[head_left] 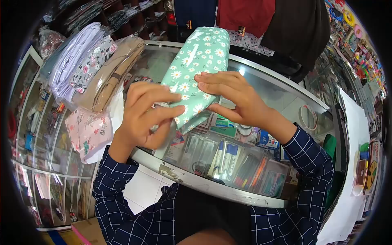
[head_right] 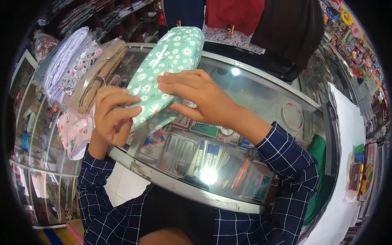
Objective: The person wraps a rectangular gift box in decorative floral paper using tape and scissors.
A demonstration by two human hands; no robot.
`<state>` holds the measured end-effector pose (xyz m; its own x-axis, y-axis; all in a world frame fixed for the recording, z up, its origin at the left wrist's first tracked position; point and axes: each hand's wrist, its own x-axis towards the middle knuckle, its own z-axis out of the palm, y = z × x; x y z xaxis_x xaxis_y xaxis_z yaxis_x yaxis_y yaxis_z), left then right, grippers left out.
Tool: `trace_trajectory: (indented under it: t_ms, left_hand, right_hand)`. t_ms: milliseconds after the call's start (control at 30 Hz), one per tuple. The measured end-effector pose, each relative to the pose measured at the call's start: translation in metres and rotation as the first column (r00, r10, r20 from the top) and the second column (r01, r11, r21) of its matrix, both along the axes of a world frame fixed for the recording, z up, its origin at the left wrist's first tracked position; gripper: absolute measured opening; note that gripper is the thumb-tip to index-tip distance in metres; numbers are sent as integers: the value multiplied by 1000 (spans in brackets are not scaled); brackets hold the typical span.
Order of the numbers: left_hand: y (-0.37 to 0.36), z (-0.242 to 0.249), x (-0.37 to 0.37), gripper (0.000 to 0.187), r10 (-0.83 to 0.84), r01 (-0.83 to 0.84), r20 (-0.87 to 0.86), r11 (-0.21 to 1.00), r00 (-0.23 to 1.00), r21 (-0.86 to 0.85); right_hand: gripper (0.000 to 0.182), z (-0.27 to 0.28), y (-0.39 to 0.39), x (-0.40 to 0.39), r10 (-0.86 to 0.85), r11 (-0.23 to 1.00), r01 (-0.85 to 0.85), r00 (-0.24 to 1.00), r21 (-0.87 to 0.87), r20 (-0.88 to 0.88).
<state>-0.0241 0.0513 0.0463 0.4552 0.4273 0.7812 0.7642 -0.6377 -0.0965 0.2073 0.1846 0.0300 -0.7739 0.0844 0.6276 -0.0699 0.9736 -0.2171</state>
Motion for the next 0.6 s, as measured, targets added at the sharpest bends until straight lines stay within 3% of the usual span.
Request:
trace_trajectory:
  t_ms: [100, 200, 367, 600]
  left_hand:
    - [5, 5, 13, 38, -13, 22, 72, 992, 997, -121]
    - [13, 3, 14, 32, -15, 7, -107, 997, 994, -73]
    - [12, -6, 9, 29, -99, 99, 7, 989, 995, -106]
    - [11, -6, 6, 39, -191, 216, 128, 949, 973, -231]
  right_hand:
    - [48, -6, -3, -4, -24, 998, 27, 998, 56, -51]
    - [49, -9, -4, -3, -42, 996, 47, 997, 70, -72]
    - [53, -11, 1, -5, 20, 998, -16, 998, 63, -61]
    - [51, -14, -5, -8, -14, 994, 26, 995, 110, -101]
